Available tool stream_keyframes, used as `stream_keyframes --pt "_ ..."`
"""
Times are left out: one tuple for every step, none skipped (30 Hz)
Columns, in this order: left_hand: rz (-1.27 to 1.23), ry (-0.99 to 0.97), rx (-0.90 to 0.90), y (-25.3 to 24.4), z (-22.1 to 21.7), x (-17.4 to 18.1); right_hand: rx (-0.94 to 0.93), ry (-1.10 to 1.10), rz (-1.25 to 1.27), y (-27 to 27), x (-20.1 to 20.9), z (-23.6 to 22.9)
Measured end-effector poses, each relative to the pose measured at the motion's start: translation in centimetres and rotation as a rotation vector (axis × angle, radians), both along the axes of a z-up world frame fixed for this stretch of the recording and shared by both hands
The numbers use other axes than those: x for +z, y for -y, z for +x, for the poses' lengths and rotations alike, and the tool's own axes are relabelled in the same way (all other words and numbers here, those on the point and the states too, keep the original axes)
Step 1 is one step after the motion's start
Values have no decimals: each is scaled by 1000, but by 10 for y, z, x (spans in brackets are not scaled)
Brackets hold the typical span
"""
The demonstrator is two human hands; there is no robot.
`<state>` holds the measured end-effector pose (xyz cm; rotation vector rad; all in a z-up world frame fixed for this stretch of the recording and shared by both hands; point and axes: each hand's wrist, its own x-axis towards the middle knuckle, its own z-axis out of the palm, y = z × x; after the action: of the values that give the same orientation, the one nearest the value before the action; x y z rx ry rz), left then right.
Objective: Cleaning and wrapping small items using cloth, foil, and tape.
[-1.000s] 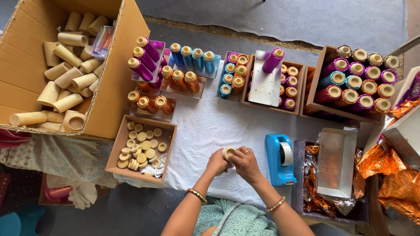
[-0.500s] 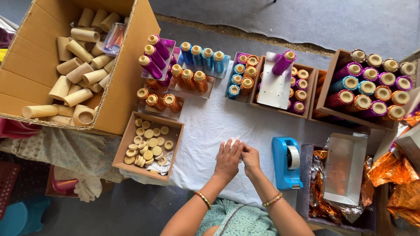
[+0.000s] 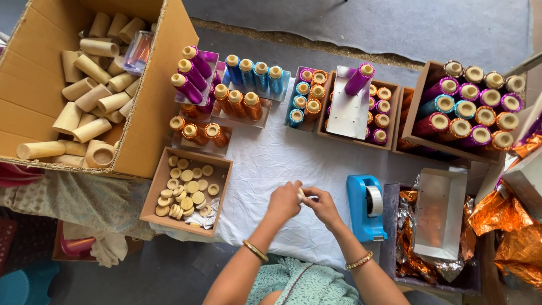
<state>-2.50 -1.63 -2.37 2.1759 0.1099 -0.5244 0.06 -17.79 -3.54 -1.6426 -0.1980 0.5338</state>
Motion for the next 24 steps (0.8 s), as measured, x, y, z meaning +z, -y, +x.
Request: stream_keyframes --pt "355 171 -31 12 -7 -7 -23 -206 -13 -4 4 -2" --pt "355 168 -32 12 -8 -10 -24 -209 -13 -2 -3 -3" --pt "394 227 -49 12 -10 -13 -11 -203 39 -1 -10 -4" --pt "434 290 -65 11 -9 -16 4 -192 92 -1 -17 -3" --pt "434 291 -64 3 -5 -1 5 -191 93 3 -16 -3" --pt "243 191 -59 -5 0 13 45 -97 81 6 -16 -1" --pt "51 92 -55 -14 6 27 85 -3 70 9 -15 0" --pt "51 91 -51 -20 6 32 89 -5 70 9 -3 0" --pt "-232 -56 -31 -27 7 37 112 95 62 9 9 -1" --pt "-517 -202 -9 -33 8 42 136 196 52 9 22 -1" --pt "-518 -203 -5 -34 6 36 139 194 52 7 26 -2" --pt "-712 -233 41 -34 6 31 91 352 -13 7 30 -2" --pt "-907 -264 87 -34 6 25 41 508 -79 6 34 -2" --pt "-908 -267 85 -27 5 19 39 506 -81 2 39 -5" --pt "-831 -250 179 -21 5 14 48 615 -179 -1 43 -8" --pt "-750 -234 272 -15 3 8 58 722 -276 -5 47 -12" --pt "-751 -238 272 -13 -1 8 57 718 -278 -7 49 -13" --pt "-584 -259 344 -12 -1 8 73 855 -337 -10 52 -10" --pt "-416 -280 414 -11 -2 9 90 991 -396 -13 56 -8" --pt "-416 -279 414 -14 -3 -1 90 992 -396 -13 51 -6" --pt "-323 -264 394 -16 -4 -11 64 1026 -439 -13 47 -3" --pt "-230 -252 374 -19 -6 -22 39 1058 -484 -12 42 -3" --pt "-231 -254 374 -23 -8 -39 41 1055 -485 -10 30 2" --pt "-170 -154 368 -28 -9 -57 1 1051 -534 -8 18 6"
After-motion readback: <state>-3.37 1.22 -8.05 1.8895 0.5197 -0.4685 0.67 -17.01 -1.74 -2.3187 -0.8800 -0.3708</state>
